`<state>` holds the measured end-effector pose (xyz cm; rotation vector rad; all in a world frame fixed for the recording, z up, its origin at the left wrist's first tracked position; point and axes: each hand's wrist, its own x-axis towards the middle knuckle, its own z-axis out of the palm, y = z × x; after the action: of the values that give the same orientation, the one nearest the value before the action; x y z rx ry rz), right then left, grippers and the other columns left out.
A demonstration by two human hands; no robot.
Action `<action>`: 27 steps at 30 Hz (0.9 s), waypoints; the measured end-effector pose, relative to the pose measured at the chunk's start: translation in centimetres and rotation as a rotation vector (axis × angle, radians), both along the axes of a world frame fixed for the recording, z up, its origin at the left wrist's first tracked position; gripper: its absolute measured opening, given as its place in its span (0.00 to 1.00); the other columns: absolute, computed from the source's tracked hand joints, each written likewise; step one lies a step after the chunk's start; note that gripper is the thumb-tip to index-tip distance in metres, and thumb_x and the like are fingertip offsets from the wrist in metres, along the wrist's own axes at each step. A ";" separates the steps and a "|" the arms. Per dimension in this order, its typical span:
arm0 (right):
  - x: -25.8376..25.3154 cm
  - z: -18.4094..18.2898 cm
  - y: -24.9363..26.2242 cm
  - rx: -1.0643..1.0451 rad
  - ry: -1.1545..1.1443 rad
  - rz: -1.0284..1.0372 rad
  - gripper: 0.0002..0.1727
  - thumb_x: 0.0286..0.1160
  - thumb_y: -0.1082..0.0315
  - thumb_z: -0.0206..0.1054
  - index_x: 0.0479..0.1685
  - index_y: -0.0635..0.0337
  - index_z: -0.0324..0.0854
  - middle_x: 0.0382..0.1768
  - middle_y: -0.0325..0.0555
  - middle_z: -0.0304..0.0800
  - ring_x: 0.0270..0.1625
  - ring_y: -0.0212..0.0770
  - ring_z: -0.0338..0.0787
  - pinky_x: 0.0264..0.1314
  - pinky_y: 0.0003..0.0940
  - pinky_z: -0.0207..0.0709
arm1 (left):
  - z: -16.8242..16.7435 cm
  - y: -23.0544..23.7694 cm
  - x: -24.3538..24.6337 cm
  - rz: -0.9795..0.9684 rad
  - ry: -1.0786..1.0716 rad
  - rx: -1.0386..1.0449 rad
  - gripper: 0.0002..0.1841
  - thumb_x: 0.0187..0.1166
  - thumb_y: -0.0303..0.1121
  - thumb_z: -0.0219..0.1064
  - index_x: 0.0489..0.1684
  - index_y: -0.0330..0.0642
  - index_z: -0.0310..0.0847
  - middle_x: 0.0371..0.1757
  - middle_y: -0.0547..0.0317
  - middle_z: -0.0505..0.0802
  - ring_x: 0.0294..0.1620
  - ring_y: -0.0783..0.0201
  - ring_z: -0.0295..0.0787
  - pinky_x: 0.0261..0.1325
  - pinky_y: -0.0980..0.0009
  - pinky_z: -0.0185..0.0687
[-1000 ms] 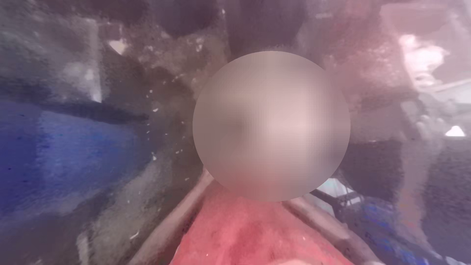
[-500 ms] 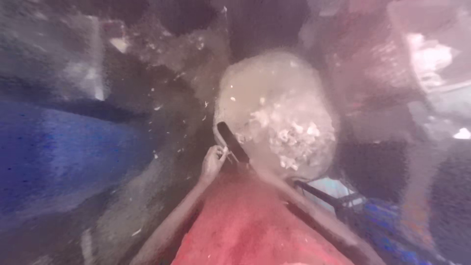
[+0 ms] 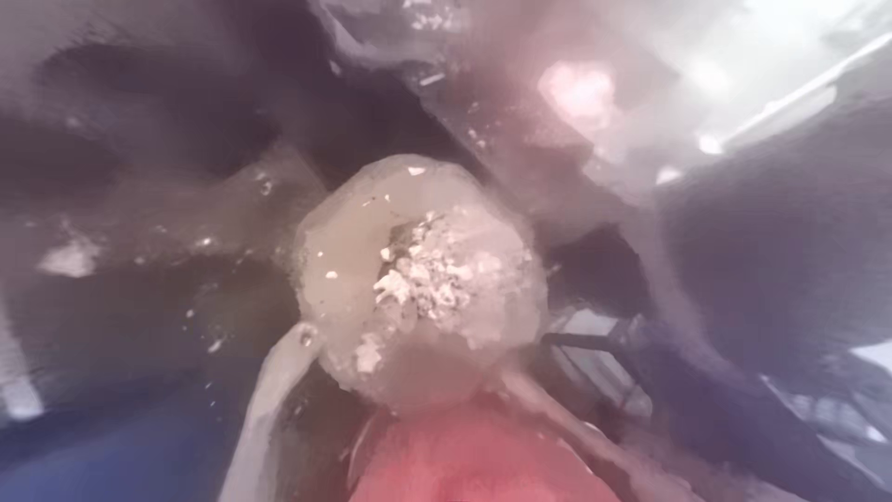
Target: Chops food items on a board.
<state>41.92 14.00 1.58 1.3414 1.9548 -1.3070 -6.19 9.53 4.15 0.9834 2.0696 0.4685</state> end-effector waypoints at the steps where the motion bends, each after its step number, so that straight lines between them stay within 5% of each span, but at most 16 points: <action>1: 0.0 0.2 0.1 0.028 0.044 0.009 0.31 0.89 0.41 0.53 0.76 0.55 0.77 0.60 0.58 0.90 0.64 0.56 0.90 0.71 0.61 0.79 | 2.3 2.8 1.5 -0.013 -0.114 0.162 0.19 0.79 0.39 0.69 0.62 0.37 0.79 0.49 0.46 0.90 0.44 0.55 0.89 0.48 0.52 0.87; 4: 1.0 -0.9 -0.6 0.080 0.077 0.025 0.24 0.88 0.50 0.58 0.77 0.47 0.78 0.62 0.54 0.91 0.65 0.57 0.90 0.71 0.64 0.79 | 7.7 9.7 7.3 -0.134 -0.452 0.488 0.24 0.79 0.36 0.67 0.73 0.38 0.75 0.65 0.53 0.89 0.53 0.65 0.91 0.57 0.65 0.90; 6: 1.2 -0.9 0.0 0.018 0.056 0.050 0.24 0.87 0.55 0.61 0.79 0.47 0.75 0.61 0.60 0.90 0.64 0.64 0.89 0.68 0.69 0.77 | 7.4 13.0 9.1 -0.174 -0.369 0.523 0.18 0.85 0.34 0.62 0.70 0.38 0.78 0.61 0.55 0.91 0.50 0.66 0.93 0.55 0.67 0.91; 9: 1.5 0.2 1.1 -0.010 0.079 0.089 0.21 0.86 0.59 0.62 0.75 0.50 0.78 0.60 0.61 0.90 0.64 0.65 0.89 0.69 0.69 0.77 | 2.2 15.4 7.4 -0.345 0.054 0.240 0.18 0.90 0.38 0.57 0.72 0.44 0.80 0.65 0.50 0.91 0.60 0.56 0.91 0.68 0.52 0.84; 12: 1.6 0.4 2.6 0.085 0.215 0.165 0.18 0.85 0.63 0.63 0.71 0.50 0.83 0.57 0.59 0.92 0.60 0.64 0.91 0.65 0.70 0.78 | -1.5 15.0 5.9 -0.601 0.113 -0.002 0.20 0.87 0.37 0.61 0.77 0.48 0.77 0.65 0.44 0.90 0.63 0.47 0.89 0.69 0.41 0.81; 15: -0.8 2.2 5.3 0.114 0.253 0.303 0.17 0.87 0.59 0.61 0.67 0.52 0.85 0.63 0.57 0.89 0.67 0.62 0.87 0.69 0.68 0.76 | -0.4 14.3 7.5 -0.662 0.257 -0.168 0.25 0.86 0.42 0.62 0.84 0.61 0.71 0.72 0.47 0.87 0.69 0.41 0.86 0.69 0.34 0.78; 17: -3.2 2.0 5.8 0.127 0.285 0.420 0.19 0.87 0.51 0.60 0.66 0.49 0.85 0.59 0.55 0.91 0.63 0.61 0.89 0.65 0.69 0.79 | 1.1 14.3 8.9 -0.636 0.230 -0.197 0.30 0.86 0.38 0.63 0.90 0.56 0.62 0.84 0.45 0.76 0.80 0.43 0.77 0.78 0.40 0.72; 19: -7.0 2.1 5.7 0.034 0.257 0.543 0.22 0.88 0.51 0.59 0.70 0.53 0.82 0.59 0.61 0.90 0.62 0.66 0.89 0.63 0.73 0.77 | 0.5 13.7 9.1 -0.555 0.194 -0.020 0.31 0.84 0.34 0.63 0.89 0.45 0.62 0.82 0.40 0.77 0.76 0.45 0.79 0.76 0.46 0.75; 21: -11.4 2.4 5.3 -0.096 0.288 0.628 0.22 0.87 0.58 0.61 0.72 0.61 0.79 0.60 0.66 0.88 0.64 0.67 0.87 0.66 0.72 0.76 | 2.4 12.5 9.5 -0.396 0.265 0.087 0.25 0.85 0.44 0.63 0.80 0.50 0.76 0.72 0.50 0.87 0.70 0.55 0.85 0.72 0.52 0.80; 24: -16.0 3.8 3.0 -0.284 0.371 0.393 0.26 0.87 0.64 0.62 0.80 0.66 0.72 0.70 0.67 0.82 0.73 0.60 0.81 0.80 0.58 0.68 | 5.2 10.3 10.0 -0.425 0.238 0.098 0.21 0.85 0.43 0.64 0.71 0.45 0.83 0.66 0.48 0.90 0.68 0.52 0.86 0.73 0.48 0.77; 25: -16.6 3.5 2.4 -0.272 0.426 0.307 0.27 0.89 0.59 0.59 0.81 0.66 0.71 0.70 0.66 0.82 0.72 0.57 0.83 0.79 0.53 0.70 | 5.6 10.0 10.2 -0.428 0.258 0.071 0.21 0.84 0.47 0.63 0.68 0.46 0.85 0.64 0.50 0.91 0.67 0.53 0.87 0.72 0.48 0.78; 27: -16.9 2.2 1.5 -0.187 0.555 0.246 0.29 0.93 0.54 0.51 0.74 0.72 0.74 0.57 0.69 0.88 0.57 0.56 0.91 0.60 0.49 0.84 | 6.5 9.6 10.6 -0.501 0.286 0.086 0.20 0.86 0.46 0.61 0.66 0.46 0.86 0.64 0.48 0.91 0.67 0.51 0.86 0.72 0.47 0.78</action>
<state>25.05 15.49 3.78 0.6626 2.1816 -1.8134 4.39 19.16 10.69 1.6403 1.9534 0.1601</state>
